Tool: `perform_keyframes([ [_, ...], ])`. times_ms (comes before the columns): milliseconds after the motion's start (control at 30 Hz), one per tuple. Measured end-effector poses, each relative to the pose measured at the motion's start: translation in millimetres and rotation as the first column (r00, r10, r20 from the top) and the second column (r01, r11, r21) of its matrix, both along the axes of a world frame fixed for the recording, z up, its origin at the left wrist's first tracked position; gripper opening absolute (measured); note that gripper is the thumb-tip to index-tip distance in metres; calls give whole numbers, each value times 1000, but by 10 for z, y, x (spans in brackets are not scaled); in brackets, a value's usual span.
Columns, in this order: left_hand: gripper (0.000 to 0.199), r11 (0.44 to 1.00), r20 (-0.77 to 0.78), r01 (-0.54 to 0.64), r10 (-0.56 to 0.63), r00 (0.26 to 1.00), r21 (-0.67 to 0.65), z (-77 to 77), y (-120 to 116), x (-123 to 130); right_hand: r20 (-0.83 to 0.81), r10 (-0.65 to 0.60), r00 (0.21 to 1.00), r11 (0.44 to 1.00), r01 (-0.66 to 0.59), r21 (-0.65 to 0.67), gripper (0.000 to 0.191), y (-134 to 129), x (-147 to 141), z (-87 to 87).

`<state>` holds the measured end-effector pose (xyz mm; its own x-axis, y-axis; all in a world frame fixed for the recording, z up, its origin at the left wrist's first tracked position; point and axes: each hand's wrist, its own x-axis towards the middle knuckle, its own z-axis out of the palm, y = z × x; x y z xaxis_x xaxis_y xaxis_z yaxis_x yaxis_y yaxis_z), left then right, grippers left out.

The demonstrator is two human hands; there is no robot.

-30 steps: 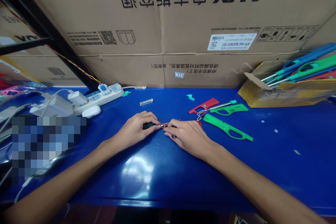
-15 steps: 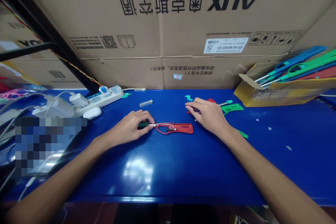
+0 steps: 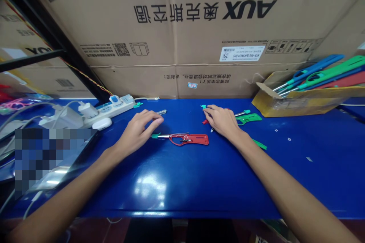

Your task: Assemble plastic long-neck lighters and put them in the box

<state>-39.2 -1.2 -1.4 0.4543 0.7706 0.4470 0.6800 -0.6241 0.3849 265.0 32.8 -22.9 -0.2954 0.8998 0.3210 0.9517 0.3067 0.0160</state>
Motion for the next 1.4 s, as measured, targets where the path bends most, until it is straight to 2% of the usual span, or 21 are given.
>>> perform_keyframes([
  [300,39,999,9,39,-39,999,-1,-25,-29,34,43,-10,999,1000,11,-25,33,-11,-68,-17],
  [433,38,999,25,39,-39,999,16,-30,-30,56,26,-37,999,999,37,18,42,9,-58,-19],
  [533,37,999,33,30,-30,999,19,-45,-24,60,74,2,997,999,1,-37,48,31,-40,-29],
  [833,36,998,49,57,-58,997,33,-78,-8,68,40,42,998,999,-42,0,25,84,45,-7],
  [933,28,994,48,85,-88,995,61,-80,-24,79,-31,91,995,993,-88,81,20,7,3,58],
  [1033,21,991,32,114,-117,993,73,-95,-66,114,-105,210,972,957,-182,225,21,-181,-151,158],
  [1133,30,985,-9,154,-154,988,77,-121,-107,160,-53,350,935,890,-314,329,23,-407,-357,225],
  [1267,29,970,-22,197,-196,980,145,-134,-121,182,27,463,886,818,-439,373,23,-581,-529,207],
  [1400,21,965,26,184,-192,981,186,-122,-105,177,35,537,843,769,-506,389,20,-602,-573,142],
])
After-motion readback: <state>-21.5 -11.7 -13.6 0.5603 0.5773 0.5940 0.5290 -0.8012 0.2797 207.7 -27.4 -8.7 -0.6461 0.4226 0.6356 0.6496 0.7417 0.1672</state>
